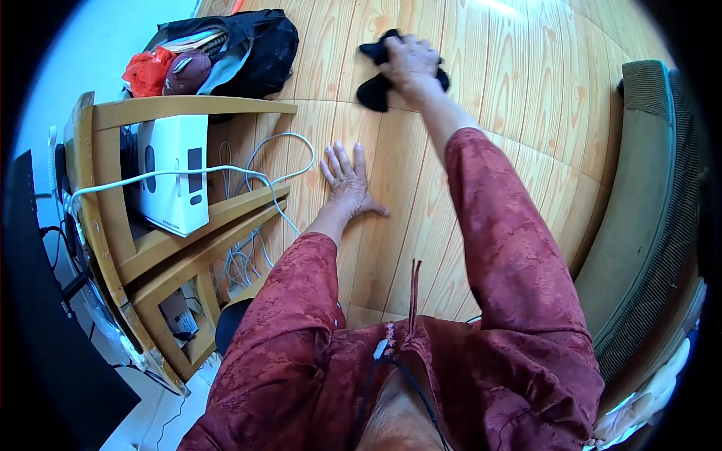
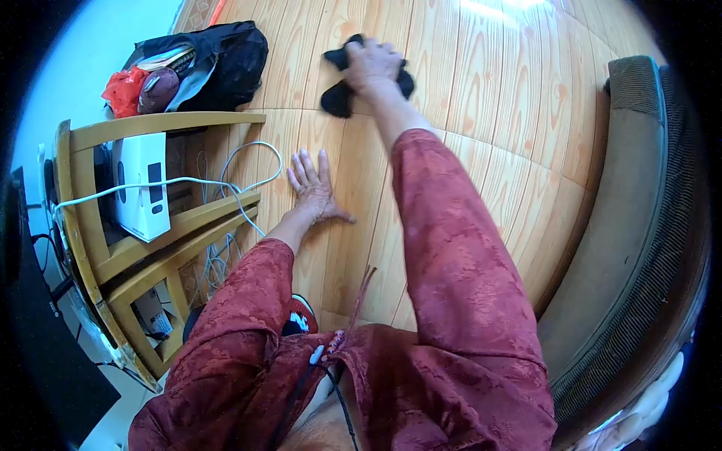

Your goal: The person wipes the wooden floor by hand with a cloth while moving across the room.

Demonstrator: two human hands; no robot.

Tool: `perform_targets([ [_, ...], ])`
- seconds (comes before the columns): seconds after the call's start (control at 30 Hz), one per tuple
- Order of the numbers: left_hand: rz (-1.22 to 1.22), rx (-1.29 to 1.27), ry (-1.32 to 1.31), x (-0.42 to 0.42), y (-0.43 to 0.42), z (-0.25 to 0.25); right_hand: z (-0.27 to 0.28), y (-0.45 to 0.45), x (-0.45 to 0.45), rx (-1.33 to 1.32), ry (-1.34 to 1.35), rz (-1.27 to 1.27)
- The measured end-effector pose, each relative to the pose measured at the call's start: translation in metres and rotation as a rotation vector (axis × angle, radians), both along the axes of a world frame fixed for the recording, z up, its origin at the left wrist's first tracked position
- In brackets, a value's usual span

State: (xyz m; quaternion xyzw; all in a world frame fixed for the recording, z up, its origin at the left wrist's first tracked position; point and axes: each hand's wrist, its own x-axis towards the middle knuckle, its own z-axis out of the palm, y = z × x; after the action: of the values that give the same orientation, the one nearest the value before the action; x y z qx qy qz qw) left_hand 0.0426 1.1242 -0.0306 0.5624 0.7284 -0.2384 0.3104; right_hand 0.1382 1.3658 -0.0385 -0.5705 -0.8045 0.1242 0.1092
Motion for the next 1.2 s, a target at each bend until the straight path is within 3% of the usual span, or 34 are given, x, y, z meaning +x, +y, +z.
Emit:
perform_targets([
  [0.1,-0.015,0.031,-0.011,-0.002,-0.002,0.000,-0.001,0.022,0.053,0.024,-0.051,-0.107],
  [0.3,-0.013,0.068,-0.041,-0.004,-0.002,0.004,0.022,0.028,0.129,-0.306,0.021,-0.139],
  [0.4,-0.010,0.092,-0.044,-0.003,-0.005,0.003,0.021,0.027,0.153,-0.524,0.482,-0.208],
  [0.5,-0.014,0.103,-0.028,-0.003,-0.006,-0.004,0.025,0.026,0.173,-1.074,1.235,-0.316],
  [0.53,-0.017,0.102,-0.021,-0.003,-0.006,-0.004,0.035,0.020,0.186,-1.333,1.447,-0.205],
  [0.57,-0.019,0.102,-0.013,-0.002,-0.007,-0.004,0.037,0.023,0.191,-1.267,1.398,-0.368],
  [0.63,-0.008,0.077,-0.014,-0.002,-0.006,-0.003,-0.001,0.040,0.221,-0.501,0.540,-0.316],
  [0.67,-0.004,0.059,-0.008,-0.001,-0.004,0.001,-0.001,0.057,0.238,-0.453,0.044,-0.268],
  [0.7,0.000,0.040,-0.003,0.001,-0.002,0.004,0.017,0.040,0.235,-0.234,0.258,-0.216],
  [0.77,0.003,0.026,0.012,0.004,0.001,0.006,0.009,0.034,0.234,-0.359,1.038,-0.307],
  [0.83,0.004,0.018,0.021,0.003,0.001,0.007,0.028,0.021,0.220,-0.339,1.136,-0.152],
  [0.87,-0.001,0.027,0.029,0.001,-0.001,0.002,0.021,0.015,0.210,-0.489,1.054,-0.083],
  [0.9,0.004,0.038,0.020,0.000,-0.002,0.001,0.023,0.007,0.197,-0.484,0.503,0.105],
  [0.93,0.005,0.050,0.011,0.000,-0.004,0.000,0.009,-0.025,0.193,0.039,0.043,0.268],
  [0.97,-0.002,0.063,-0.002,-0.001,-0.004,-0.001,0.006,-0.045,0.185,0.038,-0.120,0.275],
  [1.03,-0.025,0.075,0.029,0.000,-0.005,-0.008,0.007,-0.061,0.175,0.108,-0.286,0.345],
  [1.2,-0.040,0.065,0.050,0.000,-0.001,-0.011,-0.006,-0.002,0.181,0.220,-0.200,0.193],
])
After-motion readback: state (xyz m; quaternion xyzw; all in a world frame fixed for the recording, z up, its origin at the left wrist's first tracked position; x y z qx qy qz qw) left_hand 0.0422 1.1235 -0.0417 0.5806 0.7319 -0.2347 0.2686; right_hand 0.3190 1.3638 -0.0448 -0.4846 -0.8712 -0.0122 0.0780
